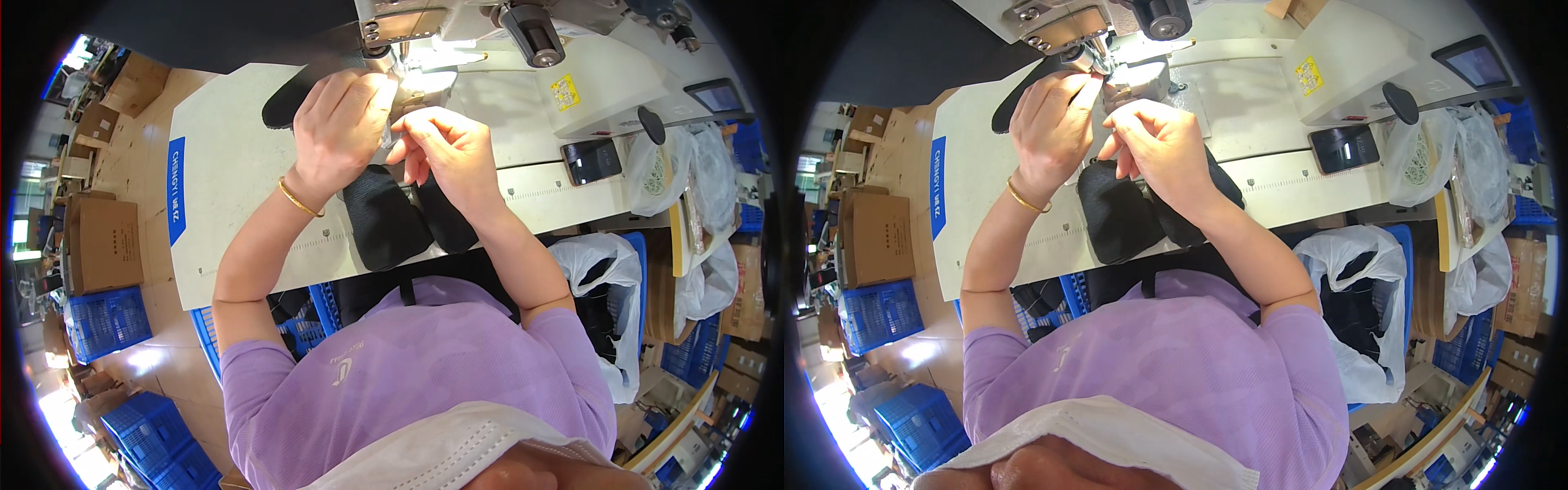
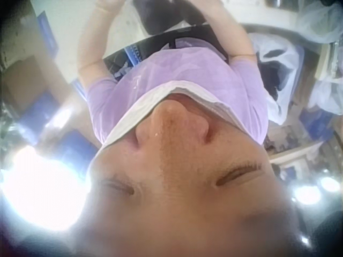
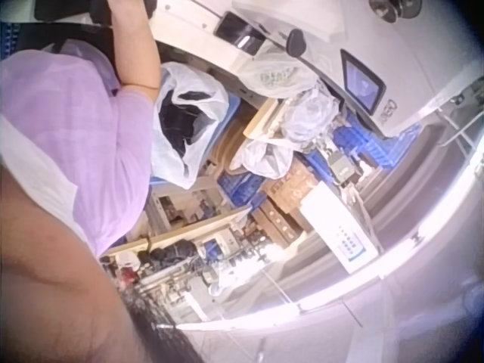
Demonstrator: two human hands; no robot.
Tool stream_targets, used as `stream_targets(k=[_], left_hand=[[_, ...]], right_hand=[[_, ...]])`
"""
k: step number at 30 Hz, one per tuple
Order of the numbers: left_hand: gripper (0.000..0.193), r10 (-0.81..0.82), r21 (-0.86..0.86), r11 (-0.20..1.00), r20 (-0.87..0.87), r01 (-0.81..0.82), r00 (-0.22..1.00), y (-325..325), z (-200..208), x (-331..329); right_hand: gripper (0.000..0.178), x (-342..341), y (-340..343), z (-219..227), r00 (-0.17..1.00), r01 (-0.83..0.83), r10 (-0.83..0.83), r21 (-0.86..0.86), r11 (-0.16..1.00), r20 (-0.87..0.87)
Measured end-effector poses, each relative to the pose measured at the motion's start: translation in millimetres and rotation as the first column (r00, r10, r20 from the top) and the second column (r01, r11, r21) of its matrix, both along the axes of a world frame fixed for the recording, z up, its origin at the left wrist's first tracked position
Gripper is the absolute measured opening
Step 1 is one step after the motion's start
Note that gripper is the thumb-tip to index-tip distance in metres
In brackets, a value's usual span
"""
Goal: The person sews fabric shoe pieces using a sewing machine, unloads stacks of shoe parts from a crate and a plastic bag onto the table, and sews the fabric shoe pieces using the sewing machine.
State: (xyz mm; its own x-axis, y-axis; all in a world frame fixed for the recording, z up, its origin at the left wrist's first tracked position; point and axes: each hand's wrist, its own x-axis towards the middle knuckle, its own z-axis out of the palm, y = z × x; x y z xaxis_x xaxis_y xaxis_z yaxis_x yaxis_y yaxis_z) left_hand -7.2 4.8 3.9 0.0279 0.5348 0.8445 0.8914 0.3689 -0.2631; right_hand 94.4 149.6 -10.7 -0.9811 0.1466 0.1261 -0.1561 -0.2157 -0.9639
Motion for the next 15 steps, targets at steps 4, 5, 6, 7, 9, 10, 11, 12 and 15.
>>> stream_targets(k=[4,5,6,7,9,10,11,12,15], left_hand=[[0.034,-0.011,-0.035,0.999,-0.088,0.008,0.996,-22,1,-14],[0.036,0.016,-0.046,0.999,-0.124,-0.022,0.992,-31,1,-18],[0.036,0.019,-0.047,0.999,-0.125,-0.025,0.992,-42,-1,-23],[0.036,0.022,-0.079,0.997,-0.03,-0.025,0.999,-51,-3,-27],[0.032,-0.041,-0.12,0.992,0.064,0.048,0.997,-55,6,-14],[0.028,-0.04,-0.14,0.989,0.049,0.047,0.998,-51,17,5],[0.034,-0.025,-0.172,0.984,0.084,0.04,0.996,-47,25,22],[0.041,-0.014,-0.203,0.978,0.121,0.039,0.993,-44,29,35],[0.039,0.009,-0.201,0.979,0.147,0.021,0.989,-45,33,62]], right_hand=[[0.018,6,7,-3,0.999,-0.024,0.024,0.004,1.0,0.048],[0.018,6,9,-3,0.999,-0.026,0.025,0.004,1.0,0.046],[0.019,7,8,-3,0.997,-0.046,0.044,0.023,0.999,0.06],[0.02,7,7,-4,0.995,-0.068,0.065,0.041,0.997,0.073],[0.023,8,-6,-5,0.999,-0.042,0.041,0.017,0.999,0.031],[0.027,9,-12,-6,1.0,-0.019,0.019,-0.009,1.0,-0.01],[0.032,11,-14,-10,0.997,-0.078,0.077,-0.044,0.996,-0.021],[0.027,13,-17,-11,0.994,-0.09,0.09,-0.005,0.996,-0.064],[0.024,22,-26,-8,0.99,-0.123,0.119,-0.058,0.991,-0.078]])
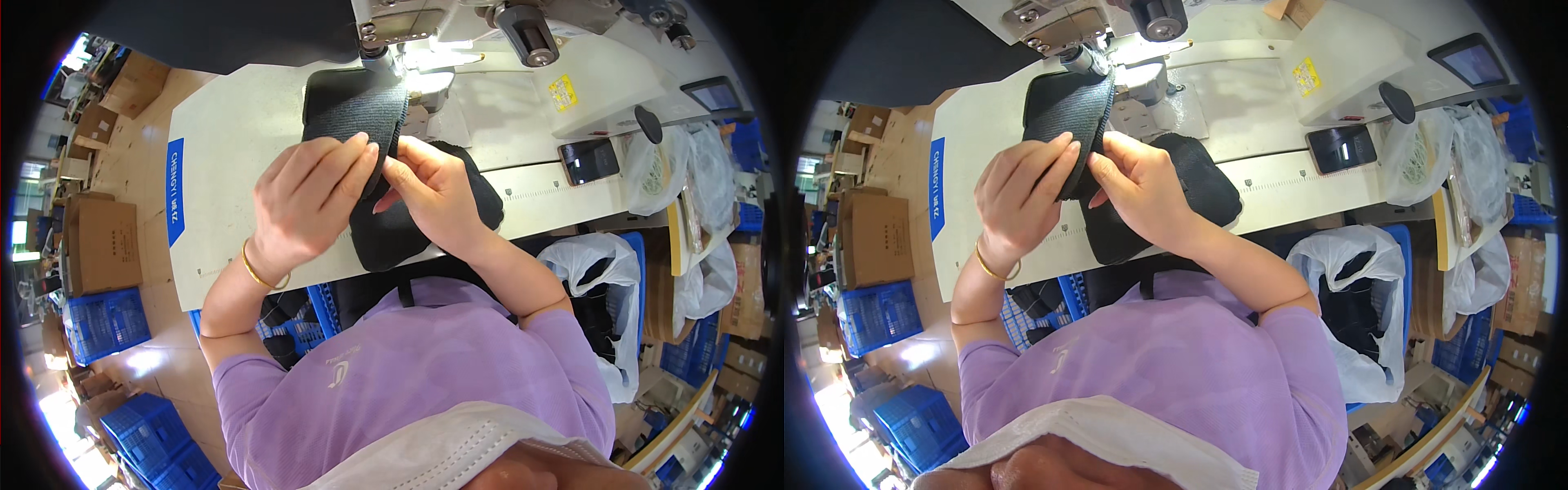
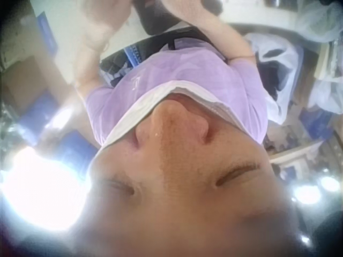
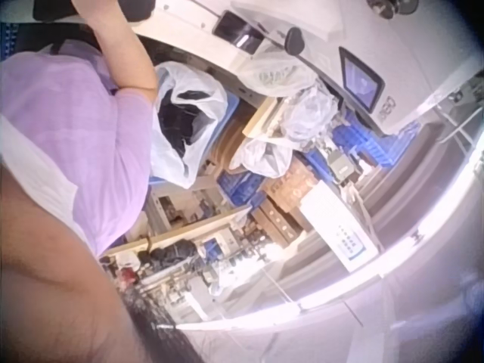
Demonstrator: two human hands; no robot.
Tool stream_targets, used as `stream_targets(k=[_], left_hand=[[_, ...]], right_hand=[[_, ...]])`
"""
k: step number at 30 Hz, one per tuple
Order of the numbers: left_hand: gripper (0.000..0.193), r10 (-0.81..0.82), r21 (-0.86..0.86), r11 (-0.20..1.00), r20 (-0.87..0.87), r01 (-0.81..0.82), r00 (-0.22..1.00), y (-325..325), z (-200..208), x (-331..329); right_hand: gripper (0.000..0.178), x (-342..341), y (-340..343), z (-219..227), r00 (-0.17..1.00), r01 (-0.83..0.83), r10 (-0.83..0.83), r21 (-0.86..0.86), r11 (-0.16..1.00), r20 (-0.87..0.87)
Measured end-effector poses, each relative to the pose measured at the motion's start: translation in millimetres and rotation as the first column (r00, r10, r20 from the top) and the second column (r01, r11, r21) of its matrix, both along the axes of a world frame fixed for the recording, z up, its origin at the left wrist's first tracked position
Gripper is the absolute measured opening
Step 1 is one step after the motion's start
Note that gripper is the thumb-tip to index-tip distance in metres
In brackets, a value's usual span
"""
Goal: The person sews fabric shoe pieces using a sewing machine, unloads stacks of shoe parts from a crate and a plastic bag onto the table, and sews the fabric shoe pieces using the sewing machine.
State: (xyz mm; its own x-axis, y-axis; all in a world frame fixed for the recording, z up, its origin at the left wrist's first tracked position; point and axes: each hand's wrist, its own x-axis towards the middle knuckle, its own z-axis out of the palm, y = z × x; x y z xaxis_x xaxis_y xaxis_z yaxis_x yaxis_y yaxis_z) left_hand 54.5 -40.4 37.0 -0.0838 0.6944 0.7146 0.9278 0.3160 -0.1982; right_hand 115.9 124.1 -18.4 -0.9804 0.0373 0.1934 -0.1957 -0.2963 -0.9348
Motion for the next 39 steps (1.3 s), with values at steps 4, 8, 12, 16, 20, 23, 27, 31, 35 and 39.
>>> stream_targets(k=[4,8,12,16,20,23,27,31,35,39], left_hand=[[0.039,-0.051,0.064,0.996,-0.043,0.054,0.998,10,-7,6],[0.042,-0.053,0.086,0.994,-0.098,0.061,0.994,22,-13,5],[0.042,-0.023,0.105,0.994,-0.124,0.037,0.992,33,-13,-5],[0.042,-0.001,0.086,0.996,-0.107,0.011,0.994,38,-9,-11],[0.039,-0.007,0.092,0.996,-0.093,0.016,0.996,43,-7,-20],[0.037,-0.009,0.098,0.995,-0.094,0.018,0.996,44,-7,-25],[0.035,-0.01,0.094,0.995,-0.053,0.014,0.999,43,-8,-23],[0.031,-0.077,0.128,0.99,0.139,0.059,0.987,33,-2,-18],[0.041,-0.129,0.613,0.778,0.376,-0.141,0.918,17,-31,-36],[0.038,-0.739,0.6,0.666,0.612,-0.444,-0.281,5,-34,-77]], right_hand=[[0.022,9,5,10,1.0,-0.014,0.014,0.017,1.0,0.027],[0.022,10,10,14,1.0,0.015,-0.016,0.047,0.999,0.026],[0.025,3,14,14,0.999,0.032,-0.032,0.063,0.997,-0.001],[0.026,-6,15,12,1.0,0.018,-0.017,-0.005,1.0,0.008],[0.025,-17,13,9,0.999,0.05,-0.05,-0.029,0.998,-0.009],[0.024,-22,13,9,0.997,0.08,-0.08,-0.046,0.996,-0.016],[0.025,-21,20,12,1.0,0.012,-0.012,0.003,1.0,0.015],[0.025,-14,22,12,0.999,0.048,-0.049,0.086,0.995,0.008],[0.032,7,57,-9,0.945,0.325,-0.244,0.548,0.77,-0.218],[0.057,32,87,-51,0.91,0.384,-0.294,0.862,0.33,-0.293]])
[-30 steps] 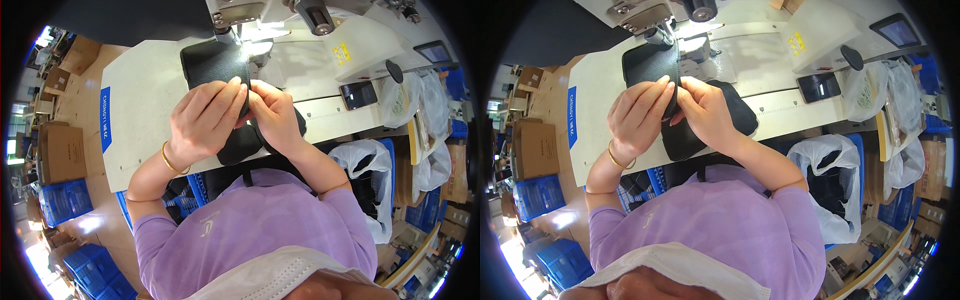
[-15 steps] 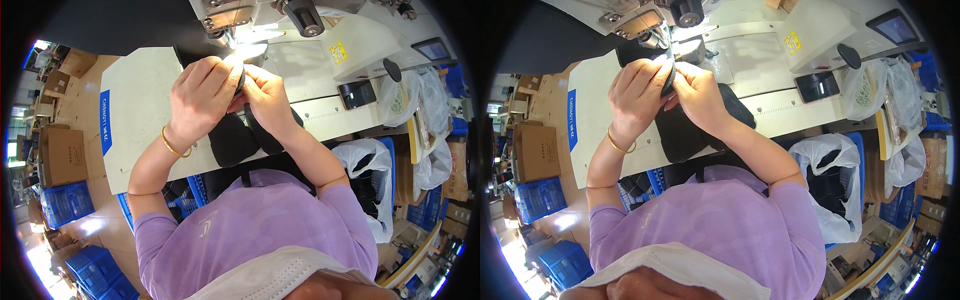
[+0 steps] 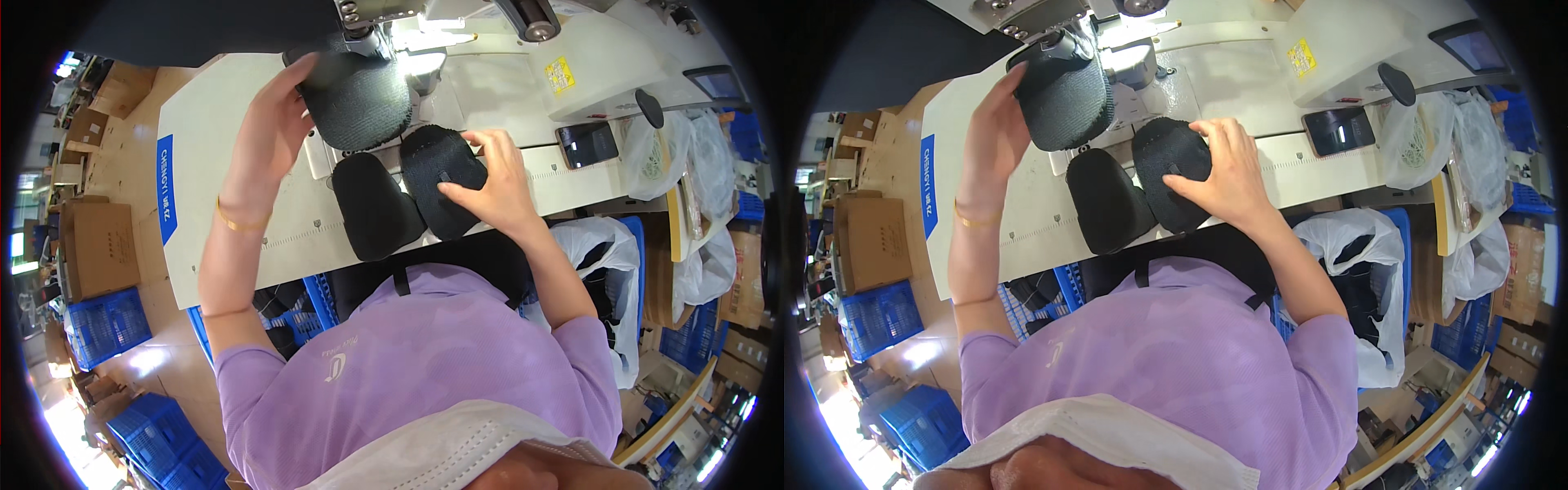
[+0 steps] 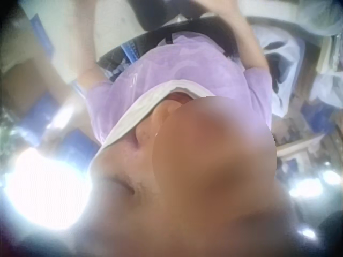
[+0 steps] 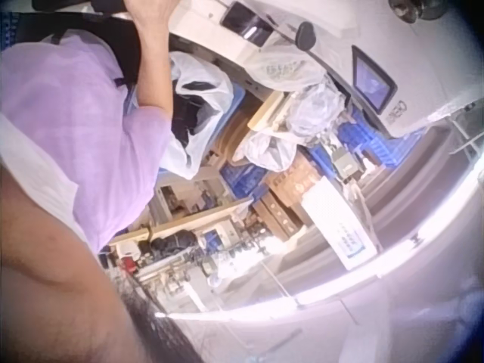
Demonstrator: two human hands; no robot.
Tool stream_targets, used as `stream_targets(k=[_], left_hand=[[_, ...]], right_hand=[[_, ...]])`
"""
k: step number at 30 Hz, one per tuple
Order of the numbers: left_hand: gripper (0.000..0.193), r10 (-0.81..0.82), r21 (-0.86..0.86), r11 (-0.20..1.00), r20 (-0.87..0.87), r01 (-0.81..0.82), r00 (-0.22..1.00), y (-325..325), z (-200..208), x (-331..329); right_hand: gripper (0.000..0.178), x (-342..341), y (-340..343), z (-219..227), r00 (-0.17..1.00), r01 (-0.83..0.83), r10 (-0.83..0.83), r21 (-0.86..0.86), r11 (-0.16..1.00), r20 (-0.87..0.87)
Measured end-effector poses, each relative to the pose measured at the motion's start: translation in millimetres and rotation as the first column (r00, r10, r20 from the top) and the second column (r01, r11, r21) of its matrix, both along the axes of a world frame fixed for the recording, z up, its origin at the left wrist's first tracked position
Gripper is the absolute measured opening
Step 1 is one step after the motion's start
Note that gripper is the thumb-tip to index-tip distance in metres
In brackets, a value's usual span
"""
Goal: The person sews fabric shoe pieces using a sewing machine, unloads stacks of shoe parts from a crate and a plastic bag onto the table, and sews the fabric shoe pieces using the sewing machine.
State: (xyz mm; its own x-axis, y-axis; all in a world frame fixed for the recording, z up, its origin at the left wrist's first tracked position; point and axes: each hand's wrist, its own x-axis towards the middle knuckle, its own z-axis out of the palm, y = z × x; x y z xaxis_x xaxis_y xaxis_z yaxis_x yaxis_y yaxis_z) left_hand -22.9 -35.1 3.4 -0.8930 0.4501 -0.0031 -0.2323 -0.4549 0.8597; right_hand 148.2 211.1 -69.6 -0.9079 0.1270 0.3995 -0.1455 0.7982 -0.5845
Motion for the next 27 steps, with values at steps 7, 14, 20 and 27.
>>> stream_targets(k=[7,14,20,27], left_hand=[[0.026,-0.219,-0.46,0.825,-0.794,-0.327,0.567,-38,-24,-171],[0.064,-0.477,-0.868,0.211,-0.492,-0.449,0.728,-1,-36,67],[0.056,-0.536,-0.359,0.262,-0.826,-0.896,0.174,-8,-65,116],[0.021,0.038,-0.068,0.997,0.191,-0.026,0.981,-8,-8,94]], right_hand=[[0.057,4,-21,-28,0.999,0.027,-0.027,-0.004,1.0,-0.029],[0.051,10,-24,-49,0.972,0.11,-0.136,-0.145,0.983,-0.191],[0.044,16,-31,-41,0.925,0.2,-0.146,0.123,0.972,-0.35],[0.022,-11,-31,30,0.894,-0.174,-0.032,-0.413,0.894,-0.446]])
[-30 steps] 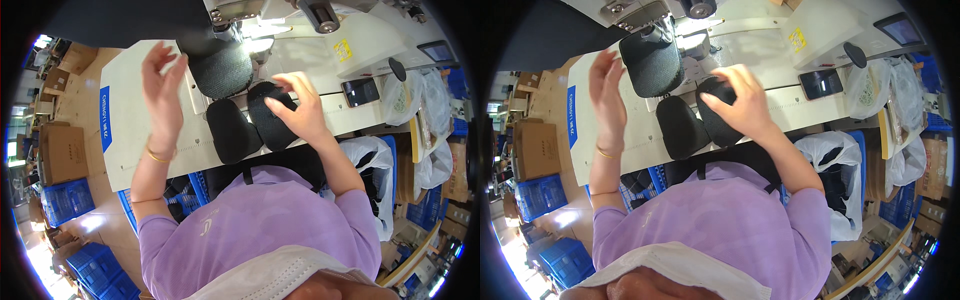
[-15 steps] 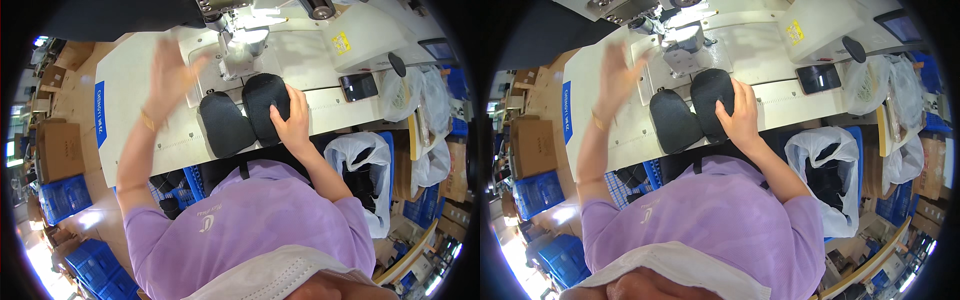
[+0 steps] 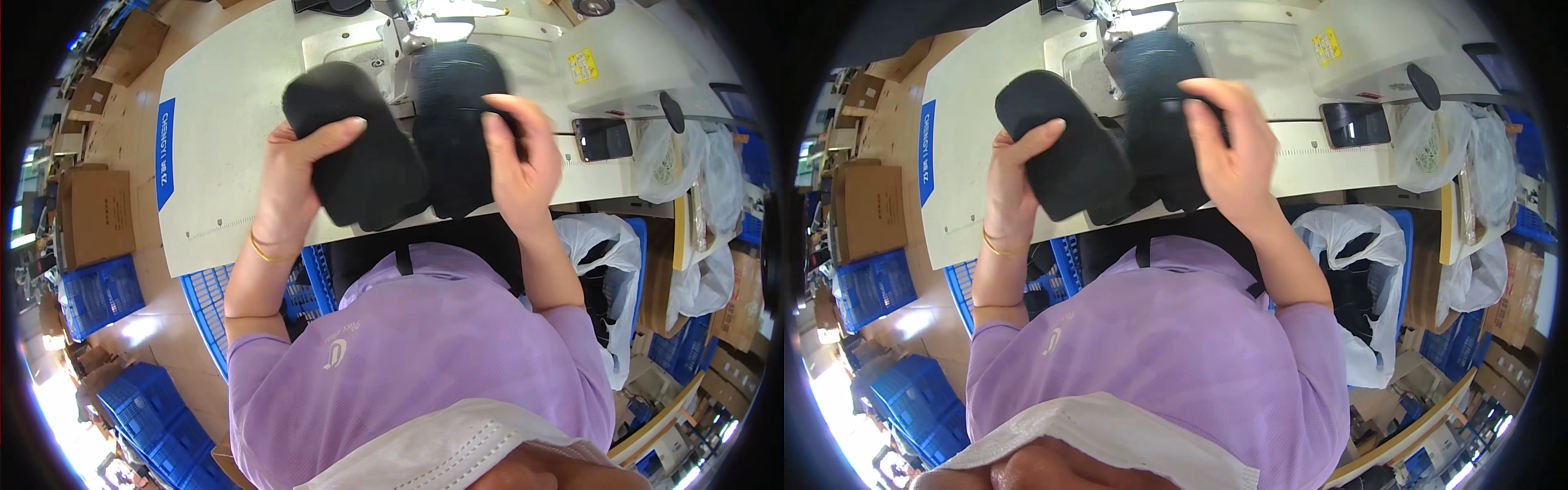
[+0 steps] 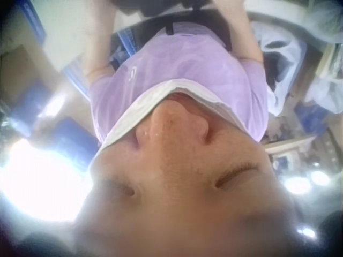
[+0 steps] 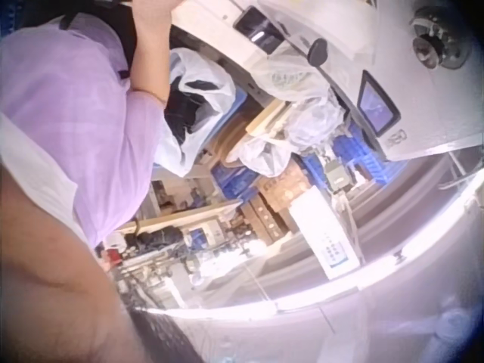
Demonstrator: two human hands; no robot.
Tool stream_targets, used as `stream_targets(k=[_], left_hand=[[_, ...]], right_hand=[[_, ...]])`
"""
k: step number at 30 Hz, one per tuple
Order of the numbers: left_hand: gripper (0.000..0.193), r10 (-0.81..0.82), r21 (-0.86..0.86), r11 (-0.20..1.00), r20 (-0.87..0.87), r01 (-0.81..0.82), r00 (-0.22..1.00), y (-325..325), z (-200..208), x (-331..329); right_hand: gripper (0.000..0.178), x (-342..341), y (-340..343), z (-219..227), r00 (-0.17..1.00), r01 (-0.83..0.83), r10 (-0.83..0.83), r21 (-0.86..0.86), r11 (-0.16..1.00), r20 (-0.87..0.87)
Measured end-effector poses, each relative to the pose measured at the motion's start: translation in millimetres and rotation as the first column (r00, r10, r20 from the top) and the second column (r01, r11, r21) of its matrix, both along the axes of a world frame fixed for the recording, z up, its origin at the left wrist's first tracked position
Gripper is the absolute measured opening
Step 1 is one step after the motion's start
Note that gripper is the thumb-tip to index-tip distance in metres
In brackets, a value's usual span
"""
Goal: The person sews fabric shoe pieces using a sewing machine, unloads stacks of shoe parts from a crate and a plastic bag onto the table, and sews the fabric shoe pieces using the sewing machine.
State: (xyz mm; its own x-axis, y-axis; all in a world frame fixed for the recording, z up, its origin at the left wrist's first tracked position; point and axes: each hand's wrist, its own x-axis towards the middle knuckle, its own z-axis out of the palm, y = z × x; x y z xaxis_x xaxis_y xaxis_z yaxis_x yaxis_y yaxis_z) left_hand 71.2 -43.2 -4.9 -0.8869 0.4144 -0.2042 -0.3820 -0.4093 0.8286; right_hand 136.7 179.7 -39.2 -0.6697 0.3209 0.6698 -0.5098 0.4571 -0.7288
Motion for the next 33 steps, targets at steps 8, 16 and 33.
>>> stream_targets(k=[8,16,33], left_hand=[[0.022,0.193,0.013,0.981,-0.19,-0.194,0.963,16,2,4],[0.027,0.268,0.018,0.962,-0.264,-0.273,0.927,17,1,-6],[0.025,0.084,-0.144,0.977,-0.405,-0.155,0.91,32,21,-60]], right_hand=[[0.01,8,-23,18,0.721,-0.362,0.613,-0.579,0.731,0.323],[0.009,17,-24,9,0.807,-0.386,0.524,-0.429,0.817,0.272],[0.013,-15,-19,33,0.783,-0.289,0.546,-0.601,0.745,0.3]])
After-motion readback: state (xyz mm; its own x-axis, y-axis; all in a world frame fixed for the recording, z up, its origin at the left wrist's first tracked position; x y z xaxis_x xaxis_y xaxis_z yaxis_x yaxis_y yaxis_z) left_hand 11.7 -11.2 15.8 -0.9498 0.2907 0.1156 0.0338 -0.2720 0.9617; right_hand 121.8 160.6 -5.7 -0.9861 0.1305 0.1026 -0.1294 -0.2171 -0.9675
